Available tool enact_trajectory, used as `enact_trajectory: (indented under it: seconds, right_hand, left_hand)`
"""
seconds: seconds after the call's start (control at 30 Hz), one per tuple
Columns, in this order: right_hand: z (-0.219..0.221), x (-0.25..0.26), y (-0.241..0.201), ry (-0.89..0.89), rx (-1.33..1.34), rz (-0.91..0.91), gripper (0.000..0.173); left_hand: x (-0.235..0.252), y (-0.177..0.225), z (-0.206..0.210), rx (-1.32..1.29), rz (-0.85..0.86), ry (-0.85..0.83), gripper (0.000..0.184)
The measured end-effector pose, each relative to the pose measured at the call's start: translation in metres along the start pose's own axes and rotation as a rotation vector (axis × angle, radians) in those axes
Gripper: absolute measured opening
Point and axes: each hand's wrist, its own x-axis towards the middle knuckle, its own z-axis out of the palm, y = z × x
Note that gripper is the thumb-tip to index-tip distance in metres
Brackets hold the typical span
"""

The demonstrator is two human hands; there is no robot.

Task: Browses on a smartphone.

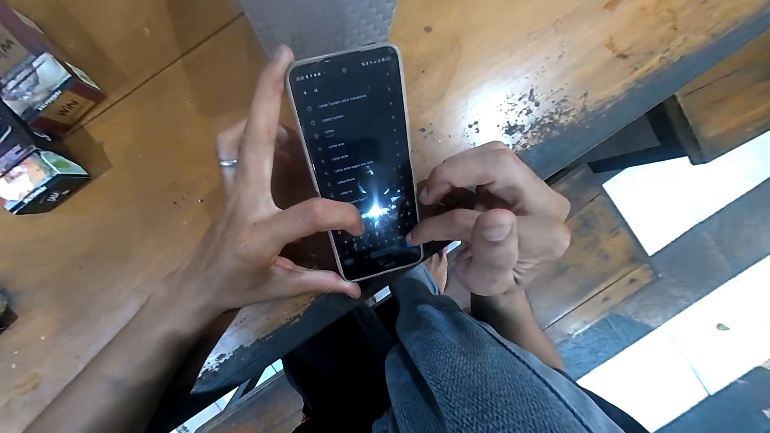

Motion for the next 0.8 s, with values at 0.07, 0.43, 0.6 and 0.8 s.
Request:
enact_trajectory:
  seconds: [0.07,0.43,0.6,0.8]
  right_hand:
    - [0.0011,-0.0005,0.0003,-0.001,-0.013,-0.011,0.043]
    - [0.0009,0.0001,0.0003,-0.048,-0.004,-0.081,0.044]
    - [0.0011,-0.0007,0.0008,-0.061,-0.032,-0.088,0.042]
    - [0.0013,-0.0003,-0.0006,-0.001,-0.070,-0.031,0.046]
  left_hand:
    - [0.0011,0.0004,-0.0003,0.000,-0.011,0.000,0.051]
    - [-0.0001,-0.0016,0.0009,0.002,0.010,-0.008,0.043]
    - [-0.0005,-0.0017,0.0006,0.003,0.021,-0.001,0.043]
    - [0.0003,-0.0001,0.0001,0.024,0.013,0.011,0.048]
